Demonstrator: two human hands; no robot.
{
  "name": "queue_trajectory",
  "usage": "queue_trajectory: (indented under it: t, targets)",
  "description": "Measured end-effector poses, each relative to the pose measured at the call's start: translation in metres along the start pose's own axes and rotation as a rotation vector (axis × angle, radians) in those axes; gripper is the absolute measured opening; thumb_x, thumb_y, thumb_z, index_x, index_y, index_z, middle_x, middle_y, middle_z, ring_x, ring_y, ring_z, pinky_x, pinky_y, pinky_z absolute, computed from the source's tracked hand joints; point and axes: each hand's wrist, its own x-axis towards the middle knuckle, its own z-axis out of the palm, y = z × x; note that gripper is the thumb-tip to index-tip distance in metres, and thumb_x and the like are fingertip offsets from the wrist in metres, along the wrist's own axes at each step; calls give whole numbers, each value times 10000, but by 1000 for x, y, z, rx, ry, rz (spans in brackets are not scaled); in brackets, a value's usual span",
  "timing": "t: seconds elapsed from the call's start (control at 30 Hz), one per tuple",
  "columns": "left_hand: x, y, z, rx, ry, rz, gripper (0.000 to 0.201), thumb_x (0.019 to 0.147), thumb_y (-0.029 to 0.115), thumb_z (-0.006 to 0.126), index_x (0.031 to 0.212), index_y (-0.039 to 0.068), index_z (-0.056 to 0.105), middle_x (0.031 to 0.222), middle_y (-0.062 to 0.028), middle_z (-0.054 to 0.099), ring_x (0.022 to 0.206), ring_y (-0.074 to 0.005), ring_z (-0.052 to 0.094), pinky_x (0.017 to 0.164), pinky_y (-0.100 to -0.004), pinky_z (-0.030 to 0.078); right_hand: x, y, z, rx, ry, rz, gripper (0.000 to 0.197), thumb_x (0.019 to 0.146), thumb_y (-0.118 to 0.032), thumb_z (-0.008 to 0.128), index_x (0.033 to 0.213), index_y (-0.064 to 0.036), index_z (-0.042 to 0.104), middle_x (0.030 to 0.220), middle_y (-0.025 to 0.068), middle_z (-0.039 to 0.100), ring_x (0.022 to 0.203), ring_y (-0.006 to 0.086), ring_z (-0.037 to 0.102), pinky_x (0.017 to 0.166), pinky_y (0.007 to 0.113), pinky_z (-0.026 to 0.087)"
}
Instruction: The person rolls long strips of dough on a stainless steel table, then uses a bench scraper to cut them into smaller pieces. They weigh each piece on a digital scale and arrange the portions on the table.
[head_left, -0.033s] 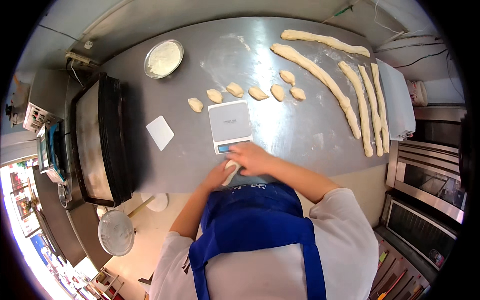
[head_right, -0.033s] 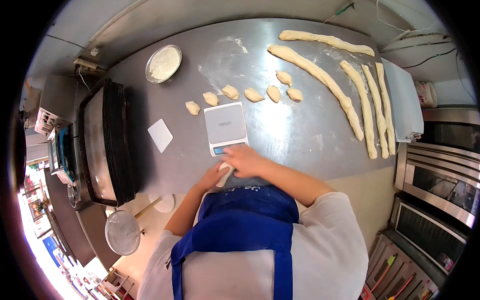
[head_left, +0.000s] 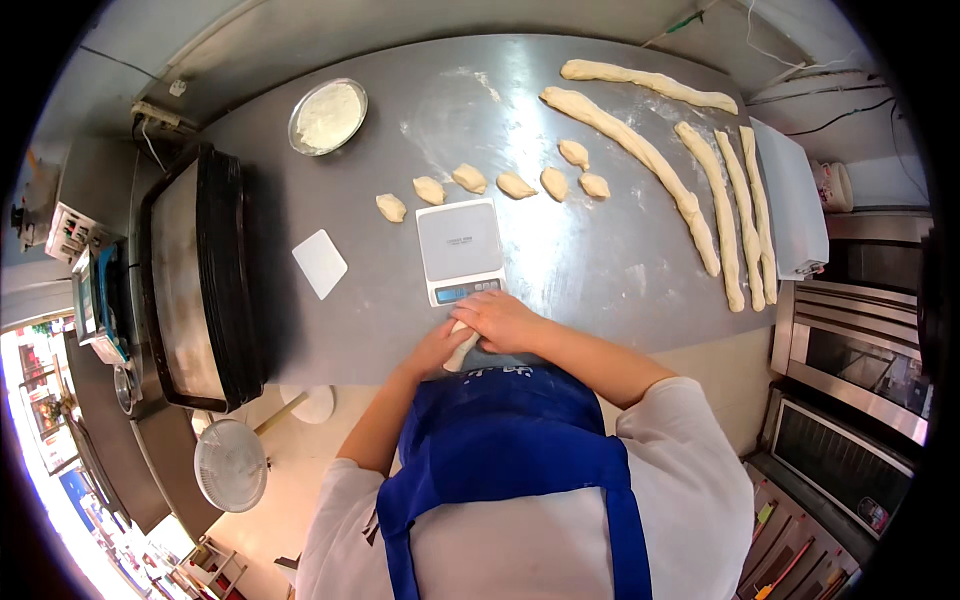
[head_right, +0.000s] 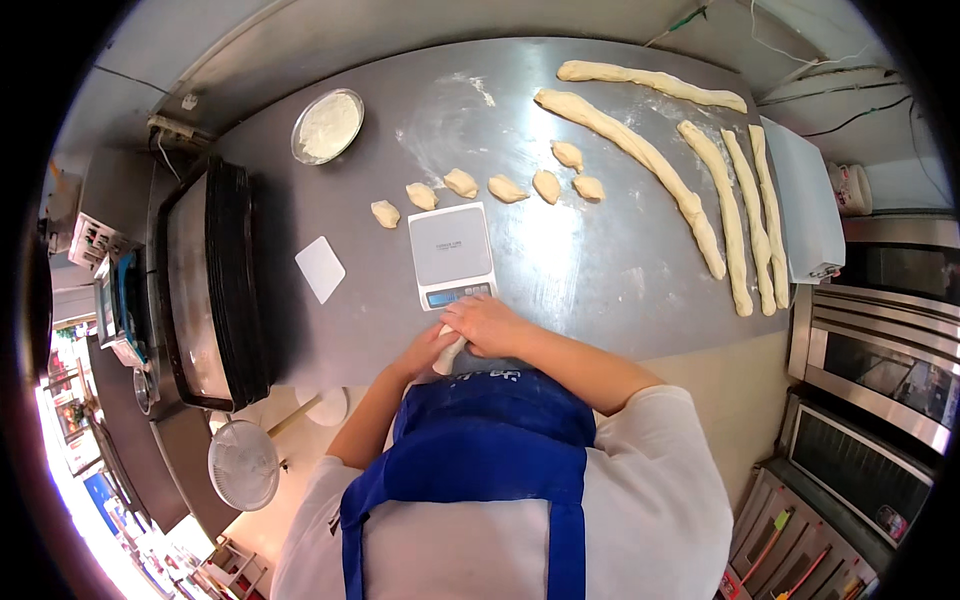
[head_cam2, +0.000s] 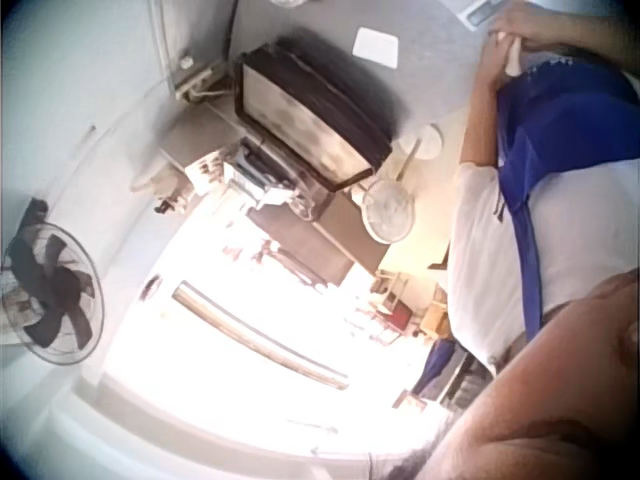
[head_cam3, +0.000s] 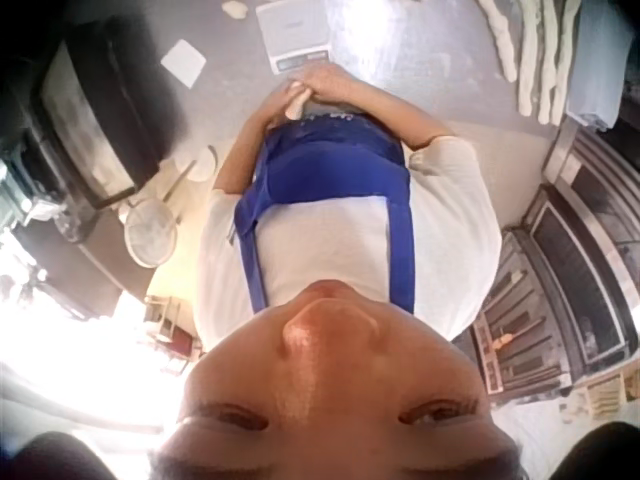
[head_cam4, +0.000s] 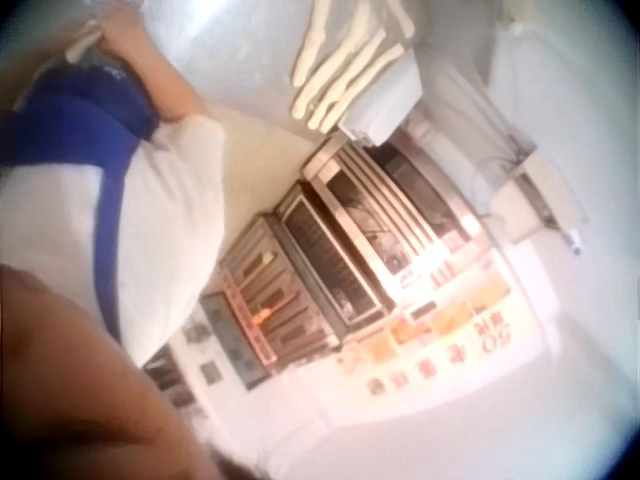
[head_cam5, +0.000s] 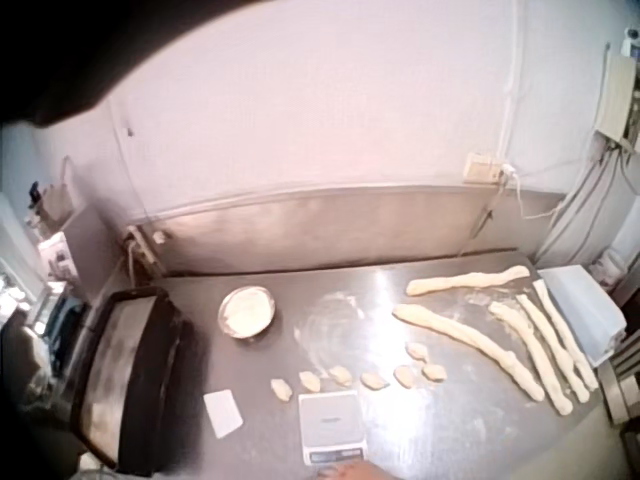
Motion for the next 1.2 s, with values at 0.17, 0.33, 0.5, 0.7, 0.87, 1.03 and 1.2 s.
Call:
queue_trajectory:
  t: [0.17,0.33,0.5,0.7,0.87,1.03,1.2]
  targets:
    - [-10,48,-15,91,-195,137,338,896,329,719,1077,47,678,903,-42,696,792,-114,645,727,-275,515,-11,-14,12,28,-32,286,258,824,-210,686,1048,-90,639,947,125,695,914,344,681,762,456,557]
    - [7,60,-24,251,-473,-94,280,791,311,785,869,50,717,755,-46,688,733,-120,656,707,-285,520,-7,-22,16,-264,-265,299,233,788,-247,724,944,-76,697,895,118,709,805,307,712,644,430,574]
    - [28,46,-1,706,-277,-31,295,781,324,741,873,44,741,860,-108,745,825,-196,716,754,-362,547,8,-22,24,-393,-354,336,139,784,-204,687,821,-73,717,830,121,721,758,286,722,598,428,568]
    - [4,69,1,1269,-52,26,303,813,370,670,938,115,776,1005,-125,756,972,-314,722,831,-452,556,7,-30,20,-275,-343,388,155,816,-193,638,821,-72,735,811,139,726,755,329,715,632,449,573]
    - [9,51,-8,1312,-76,-15,314,852,371,635,981,120,772,1009,-111,756,996,-307,719,894,-459,534,13,-49,2,81,-349,324,291,866,-308,646,1058,-95,691,926,167,713,889,382,683,762,491,545]
    - [5,44,3,1218,33,20,438,798,462,742,1063,118,691,1065,-110,729,1005,-289,686,970,-465,447,69,-47,-46,119,184,232,583,861,-370,713,1348,-115,519,1089,169,656,997,390,604,958,480,430]
    - [-18,-1,-16,985,305,478,569,737,353,819,1186,99,578,1196,-127,596,1147,-301,559,997,-480,412,70,28,-10,-383,186,235,590,847,-299,725,1359,-85,524,1190,114,633,1070,347,612,1061,473,384]
